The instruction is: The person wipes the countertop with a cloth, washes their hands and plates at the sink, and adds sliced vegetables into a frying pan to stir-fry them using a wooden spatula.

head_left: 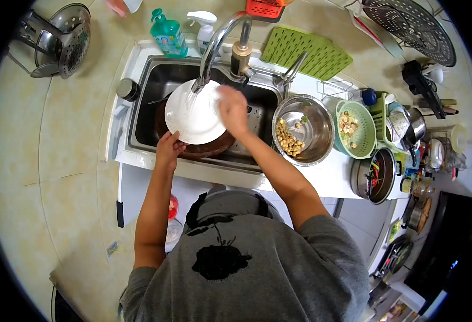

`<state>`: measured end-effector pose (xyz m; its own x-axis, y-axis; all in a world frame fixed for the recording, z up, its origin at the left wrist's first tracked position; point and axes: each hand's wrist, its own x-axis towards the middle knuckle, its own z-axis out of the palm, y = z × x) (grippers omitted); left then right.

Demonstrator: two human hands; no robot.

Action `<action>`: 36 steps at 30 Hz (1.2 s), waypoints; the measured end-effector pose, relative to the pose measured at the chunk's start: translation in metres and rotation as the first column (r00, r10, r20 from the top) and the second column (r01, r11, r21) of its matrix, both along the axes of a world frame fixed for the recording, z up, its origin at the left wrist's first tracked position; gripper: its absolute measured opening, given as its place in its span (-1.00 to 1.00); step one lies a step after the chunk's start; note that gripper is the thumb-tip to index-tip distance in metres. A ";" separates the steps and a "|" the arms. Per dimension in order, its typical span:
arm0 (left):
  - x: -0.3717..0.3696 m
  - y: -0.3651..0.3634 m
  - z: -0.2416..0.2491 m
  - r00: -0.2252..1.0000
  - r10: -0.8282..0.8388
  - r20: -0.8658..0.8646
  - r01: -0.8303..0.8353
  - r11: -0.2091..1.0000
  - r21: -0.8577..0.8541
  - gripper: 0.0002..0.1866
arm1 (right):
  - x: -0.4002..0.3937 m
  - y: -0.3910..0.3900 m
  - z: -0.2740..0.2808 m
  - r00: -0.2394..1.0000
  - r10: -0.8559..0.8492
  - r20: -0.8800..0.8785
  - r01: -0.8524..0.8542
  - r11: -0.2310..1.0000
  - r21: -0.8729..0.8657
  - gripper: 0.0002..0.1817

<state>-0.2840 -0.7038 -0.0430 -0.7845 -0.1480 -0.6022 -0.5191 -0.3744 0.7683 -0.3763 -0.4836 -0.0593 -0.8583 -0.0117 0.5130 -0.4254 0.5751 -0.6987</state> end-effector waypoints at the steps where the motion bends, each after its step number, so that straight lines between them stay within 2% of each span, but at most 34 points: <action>1: 0.001 0.002 0.002 1.000 0.009 0.002 -0.009 1.000 0.011 -0.81 | -0.009 0.006 0.007 0.996 -0.083 0.023 0.086 0.981 -0.176 -0.71; 2: 0.002 0.004 0.002 1.000 0.010 -0.025 -0.010 1.000 -0.012 -0.81 | -0.018 0.012 -0.003 0.968 -0.250 -0.012 0.247 0.962 -0.113 -0.65; 3: 0.004 0.004 0.001 0.999 0.008 -0.051 -0.010 0.999 -0.038 -0.82 | -0.025 0.018 -0.011 0.921 -0.310 0.235 0.366 0.894 -0.259 -0.62; 5: 0.004 0.003 0.001 0.992 -0.003 -0.128 -0.017 0.989 -0.148 -0.83 | -0.044 0.030 -0.022 0.794 -0.329 0.512 0.548 0.752 -0.366 -0.55; 8: 0.007 -0.003 0.005 0.973 -0.034 -0.230 -0.059 0.922 -0.384 -0.86 | -0.072 0.043 -0.079 0.761 -0.263 0.593 0.550 0.747 -0.374 -0.32; 10: 0.009 -0.010 0.013 0.966 -0.049 -0.254 -0.093 0.850 -0.518 -0.85 | -0.073 0.041 -0.076 0.728 -0.040 0.684 0.505 0.707 -0.496 -0.20; 11: 0.011 -0.017 0.013 0.966 -0.108 -0.235 -0.093 0.702 -0.706 -0.82 | -0.075 0.041 -0.074 0.702 0.074 0.708 0.488 0.675 -0.554 -0.13; 12: 0.013 -0.023 0.016 0.961 -0.191 -0.198 -0.079 0.500 -0.862 -0.82 | -0.080 0.045 -0.090 0.751 0.178 0.636 0.327 0.736 -0.592 -0.02; 13: 0.014 -0.025 0.024 0.954 -0.262 -0.144 -0.072 0.264 -0.962 -0.82 | -0.080 0.040 -0.093 0.742 0.141 0.656 0.369 0.731 -0.574 0.00; 14: 0.016 -0.022 0.032 0.937 -0.294 -0.186 -0.158 0.117 -0.981 -0.81 | -0.081 0.039 -0.095 0.755 0.137 0.641 0.353 0.739 -0.574 0.02; 15: 0.018 -0.022 0.039 0.941 -0.305 -0.148 -0.125 0.093 -0.988 -0.81 | -0.083 0.042 -0.101 0.767 0.134 0.627 0.337 0.748 -0.572 0.04; 18: 0.024 -0.027 0.050 0.946 -0.319 -0.057 -0.048 0.035 -0.998 -0.81 | -0.070 0.048 -0.054 0.600 0.193 0.776 0.424 0.746 -0.513 0.06; 21: 0.028 -0.032 0.044 0.959 -0.284 -0.015 0.069 0.284 -0.956 -0.82 | -0.064 0.062 -0.047 0.588 0.254 0.768 0.383 0.748 -0.541 -0.06; 23: 0.034 -0.026 0.046 0.930 -0.368 -0.019 0.034 0.136 -0.990 -0.83 | -0.060 0.083 -0.042 0.651 0.079 0.755 0.158 0.959 -0.236 -0.23; 24: 0.037 -0.019 0.049 0.914 -0.407 -0.013 0.013 0.062 -0.998 -0.84 | -0.057 0.095 -0.039 0.691 0.003 0.723 0.048 0.998 -0.050 -0.30; 25: 0.038 -0.011 0.053 0.904 -0.428 0.021 0.016 -0.015 -1.000 -0.84 | -0.051 0.105 -0.029 0.776 -0.121 0.619 0.014 0.984 0.176 -0.38; 27: 0.041 0.009 0.063 0.882 -0.461 0.096 0.020 -0.168 -0.986 -0.85 | -0.043 0.129 -0.003 0.909 -0.268 0.320 0.028 0.804 0.594 -0.51; 28: 0.041 0.015 0.063 0.861 -0.494 0.120 0.010 -0.219 -0.976 -0.87 | -0.042 0.137 0.014 0.865 -0.347 0.363 0.044 0.773 0.633 -0.58; 30: 0.041 0.025 0.067 0.835 -0.546 0.067 -0.056 -0.204 -0.977 -0.88 | -0.048 0.153 0.039 0.755 -0.498 0.426 0.066 0.704 0.707 -0.66; 31: 0.040 0.028 0.069 0.820 -0.572 0.040 -0.090 -0.196 -0.976 -0.89 | -0.053 0.163 0.038 0.753 -0.519 0.404 0.099 0.697 0.711 -0.65; 34: 0.035 0.033 0.083 0.814 -0.580 0.027 -0.026 -0.083 -0.996 -0.91 | -0.074 0.192 0.015 0.777 -0.536 0.330 0.169 0.682 0.711 -0.60; 36: 0.029 0.033 0.084 0.836 -0.545 -0.062 0.073 0.222 -0.972 -0.89 | -0.089 0.207 -0.014 0.830 -0.494 0.258 0.187 0.683 0.706 -0.54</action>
